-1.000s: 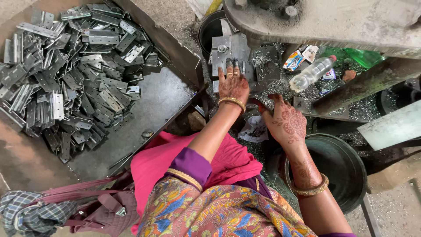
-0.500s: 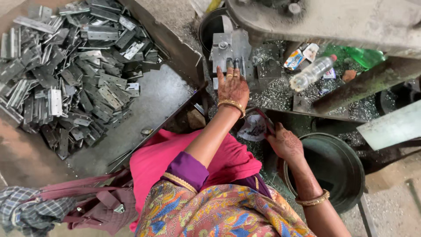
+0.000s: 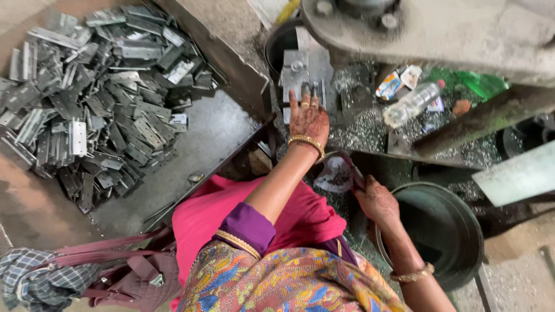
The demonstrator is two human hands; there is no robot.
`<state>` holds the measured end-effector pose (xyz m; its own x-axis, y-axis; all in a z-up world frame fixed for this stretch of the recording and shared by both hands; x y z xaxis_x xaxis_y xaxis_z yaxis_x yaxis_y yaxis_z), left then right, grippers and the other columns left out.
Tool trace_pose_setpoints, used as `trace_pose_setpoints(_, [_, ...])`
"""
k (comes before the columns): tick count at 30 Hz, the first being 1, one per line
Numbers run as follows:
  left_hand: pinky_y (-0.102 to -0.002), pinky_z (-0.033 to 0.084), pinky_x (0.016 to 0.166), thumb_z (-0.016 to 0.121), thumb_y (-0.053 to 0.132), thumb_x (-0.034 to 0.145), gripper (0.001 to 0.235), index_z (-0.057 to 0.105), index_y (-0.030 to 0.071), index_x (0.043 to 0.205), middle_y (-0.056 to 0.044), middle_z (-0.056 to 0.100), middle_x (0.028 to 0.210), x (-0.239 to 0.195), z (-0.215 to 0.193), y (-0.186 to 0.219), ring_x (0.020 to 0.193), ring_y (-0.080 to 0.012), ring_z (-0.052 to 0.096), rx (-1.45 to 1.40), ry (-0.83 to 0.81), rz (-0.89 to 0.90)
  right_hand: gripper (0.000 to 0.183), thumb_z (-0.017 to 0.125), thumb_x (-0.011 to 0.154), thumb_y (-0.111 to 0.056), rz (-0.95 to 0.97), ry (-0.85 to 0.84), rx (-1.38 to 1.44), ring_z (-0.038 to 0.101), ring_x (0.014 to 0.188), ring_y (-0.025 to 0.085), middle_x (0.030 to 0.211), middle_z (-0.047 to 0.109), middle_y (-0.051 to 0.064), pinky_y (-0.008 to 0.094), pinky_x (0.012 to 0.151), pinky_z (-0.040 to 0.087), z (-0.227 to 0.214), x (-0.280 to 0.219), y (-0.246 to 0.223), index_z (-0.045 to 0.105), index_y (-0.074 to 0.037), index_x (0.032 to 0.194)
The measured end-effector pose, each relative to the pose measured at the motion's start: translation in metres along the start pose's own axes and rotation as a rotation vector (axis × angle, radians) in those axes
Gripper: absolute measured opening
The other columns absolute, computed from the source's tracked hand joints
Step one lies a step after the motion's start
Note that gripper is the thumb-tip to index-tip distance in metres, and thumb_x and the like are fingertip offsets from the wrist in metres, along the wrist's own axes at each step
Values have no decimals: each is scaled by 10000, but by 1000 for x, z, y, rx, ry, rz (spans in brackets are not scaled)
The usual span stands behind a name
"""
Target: The person picks up metal brackets one at a time from a bin and places them into a press machine, using a tool to secure and process each part before setting it aside.
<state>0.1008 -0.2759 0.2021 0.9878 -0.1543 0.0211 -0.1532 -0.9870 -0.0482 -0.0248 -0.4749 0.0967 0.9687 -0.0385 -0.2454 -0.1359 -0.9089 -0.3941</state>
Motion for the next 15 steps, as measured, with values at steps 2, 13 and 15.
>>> trace_pose_setpoints(2, [-610, -30, 1236, 335, 229, 1044, 447, 639, 69, 1330, -117, 406, 1608, 6, 3, 1, 1549, -327, 219, 13, -14, -6, 592, 571, 978, -598, 11, -4, -112, 707, 950, 463, 983, 728, 272, 559, 829, 556, -29, 11, -11, 610, -65, 1232])
trace_pose_setpoints(13, [-670, 12, 1234, 398, 201, 1017, 416, 669, 126, 1323, -73, 503, 1564, 5, 25, -4, 1504, -290, 333, 19, 52, -25, 528, 653, 883, -515, 69, -53, -14, 699, 965, 442, 995, 728, 241, 550, 784, 551, 15, -18, 12, 616, -101, 1208])
trace_pose_setpoints(15, [-658, 21, 1264, 395, 214, 1071, 385, 683, 129, 1313, -69, 529, 1552, 26, 9, -12, 1533, -287, 359, 63, 23, -19, 569, 658, 872, -523, -25, -15, -5, 693, 953, 450, 981, 727, 246, 559, 774, 541, -21, 9, -15, 590, -91, 1238])
Point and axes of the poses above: each hand's wrist, its own x-axis towards the middle knuckle, its own z-axis out of the palm, y = z × x, the point moved 6 cm from there along x, towards the middle knuckle
